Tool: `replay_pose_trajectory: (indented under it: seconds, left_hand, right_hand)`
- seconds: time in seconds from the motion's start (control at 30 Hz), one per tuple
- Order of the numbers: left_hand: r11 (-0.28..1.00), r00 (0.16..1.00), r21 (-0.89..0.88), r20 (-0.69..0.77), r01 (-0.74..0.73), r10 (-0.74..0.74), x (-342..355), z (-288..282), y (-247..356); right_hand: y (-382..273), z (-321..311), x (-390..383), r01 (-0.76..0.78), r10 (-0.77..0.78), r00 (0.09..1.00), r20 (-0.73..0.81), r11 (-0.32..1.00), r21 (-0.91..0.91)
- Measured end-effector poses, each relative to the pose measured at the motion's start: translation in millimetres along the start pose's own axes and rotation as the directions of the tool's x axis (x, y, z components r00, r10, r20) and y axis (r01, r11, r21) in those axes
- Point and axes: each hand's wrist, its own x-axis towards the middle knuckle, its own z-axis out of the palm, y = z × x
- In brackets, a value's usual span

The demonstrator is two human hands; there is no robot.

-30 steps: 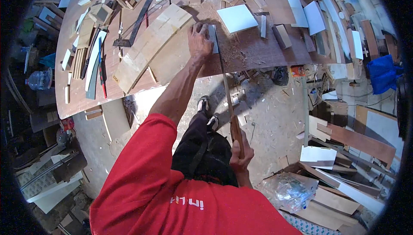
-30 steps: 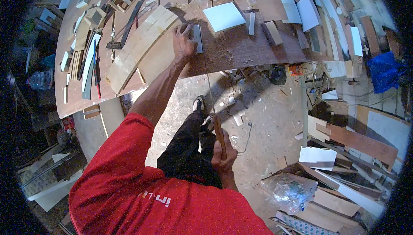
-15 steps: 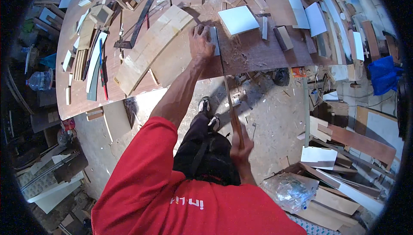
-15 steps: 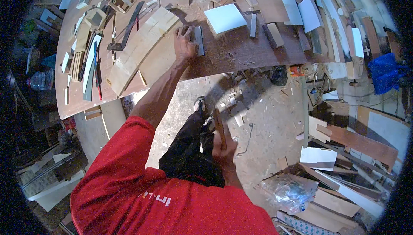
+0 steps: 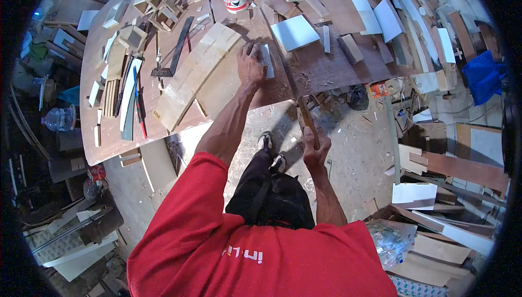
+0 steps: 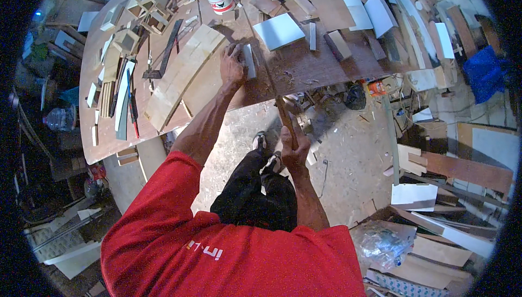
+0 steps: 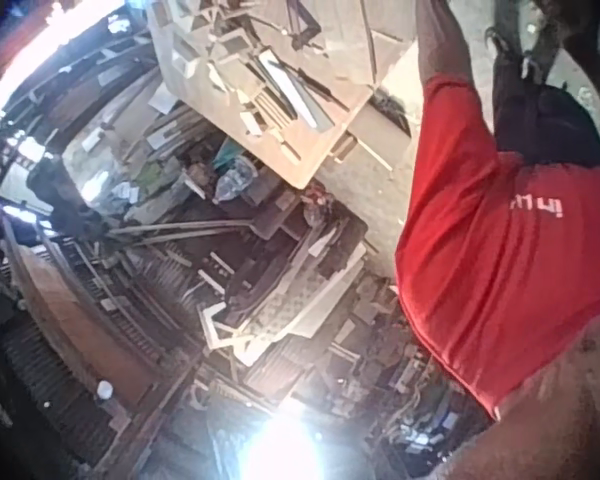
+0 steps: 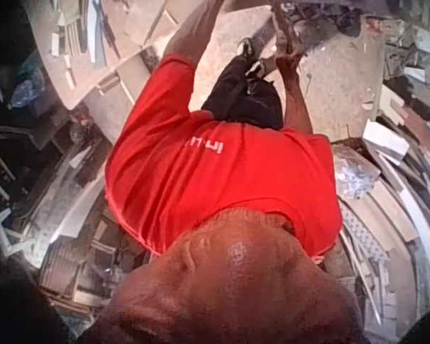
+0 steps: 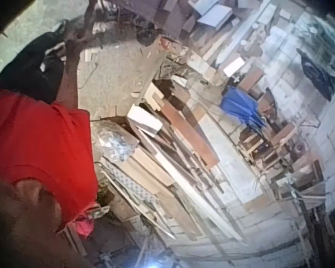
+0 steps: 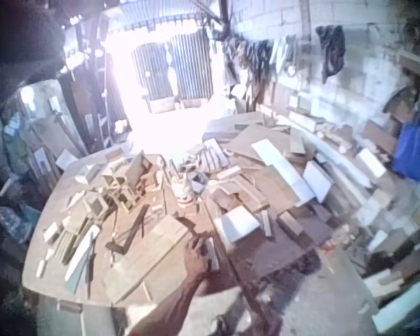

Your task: The person saws a piece of wood with a hand saw, sands the wooden piece with a sanding block, and fits the wooden pieces together by hand.

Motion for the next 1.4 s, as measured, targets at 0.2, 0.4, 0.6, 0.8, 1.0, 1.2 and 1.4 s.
replay_pose_trajectory:
  seconds: [0.2,0.4,0.6,0.8,1.0,1.2,1.4]
  left_hand:
    - [0.990,0.963,0.114,0.264,-0.086,0.053,7,-45,19]
    - [0.961,0.813,0.142,0.570,-0.236,0.115,12,-71,17]
    - [0.984,0.885,-0.078,0.431,-0.160,0.179,20,-77,18]
    - [0.957,0.931,-0.286,0.333,-0.049,0.148,38,-107,39]
    - [0.928,0.955,-0.358,0.223,-0.105,0.194,48,-115,47]
    - [0.841,0.979,-0.541,0.153,-0.032,0.136,45,-111,26]
    - [0.364,0.932,-0.862,0.360,0.352,-0.046,31,-147,29]
  right_hand:
    - [-21,-20,4,-0.047,0.041,0.989,-0.140,0.998,-0.039]
    - [-12,-22,56,0.026,-0.047,0.997,-0.067,0.961,-0.276]
    - [18,-2,122,0.219,-0.309,0.951,-0.033,0.742,-0.634]
    - [10,21,162,0.227,-0.233,0.966,0.109,0.579,-0.783]
    - [-59,64,197,0.105,-0.066,0.992,0.109,0.905,-0.412]
    - [-57,105,222,-0.057,0.058,0.998,0.034,0.998,-0.008]
    - [-31,80,263,0.107,-0.088,0.994,0.060,0.832,-0.545]
